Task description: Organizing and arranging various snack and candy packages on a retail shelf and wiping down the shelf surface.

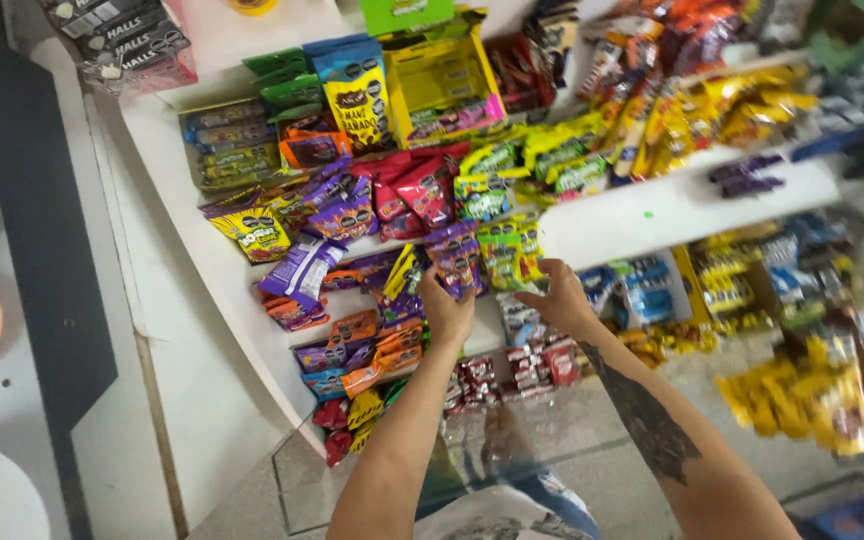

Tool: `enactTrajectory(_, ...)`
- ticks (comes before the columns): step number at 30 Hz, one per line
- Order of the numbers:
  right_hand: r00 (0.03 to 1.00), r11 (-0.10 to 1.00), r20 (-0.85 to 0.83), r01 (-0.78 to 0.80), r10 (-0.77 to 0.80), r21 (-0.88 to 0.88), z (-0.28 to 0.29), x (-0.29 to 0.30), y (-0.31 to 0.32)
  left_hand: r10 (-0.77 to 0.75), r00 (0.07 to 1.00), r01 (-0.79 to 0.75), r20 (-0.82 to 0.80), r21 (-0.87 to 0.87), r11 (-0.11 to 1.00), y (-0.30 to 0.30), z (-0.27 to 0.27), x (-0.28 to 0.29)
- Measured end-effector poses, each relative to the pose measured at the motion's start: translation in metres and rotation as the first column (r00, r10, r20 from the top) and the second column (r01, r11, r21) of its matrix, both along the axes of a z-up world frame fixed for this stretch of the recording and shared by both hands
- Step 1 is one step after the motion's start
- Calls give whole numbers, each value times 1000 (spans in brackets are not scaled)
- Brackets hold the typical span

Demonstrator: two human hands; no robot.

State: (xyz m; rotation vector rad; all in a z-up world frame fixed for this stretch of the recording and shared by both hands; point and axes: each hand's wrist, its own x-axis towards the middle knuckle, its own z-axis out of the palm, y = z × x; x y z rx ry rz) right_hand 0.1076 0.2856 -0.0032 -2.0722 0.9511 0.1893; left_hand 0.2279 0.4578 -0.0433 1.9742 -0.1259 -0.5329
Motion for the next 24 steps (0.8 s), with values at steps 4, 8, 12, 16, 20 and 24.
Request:
enactTrajectory(4,987,986,14,159,-160,58,-41,43,-43,109,994,-109,0,-27,994,-19,-5,26)
enactTrajectory(8,988,965,4,150,-154,214,-48,64,-57,186,982,-187,-36,-21,982,-27,-39,27)
enactTrajectory(12,993,983,-113,64,-44,173,-68,74,-62,243,968,-252,-67,-194,948,-24,-45,34)
enactTrajectory(16,995,961,-65,94,-80,260,-116,69,-67,141,979,-142,146,-8,990,-14,-69,36)
enactTrajectory(20,989,956,-149,65,-22,286,-83,80,-62,188,978,-181,94,-79,980,-18,-93,29)
enactTrajectory(24,988,857,16,123,-152,501,-94,79,-57,186,977,-209,-109,-264,942,-21,-107,22)
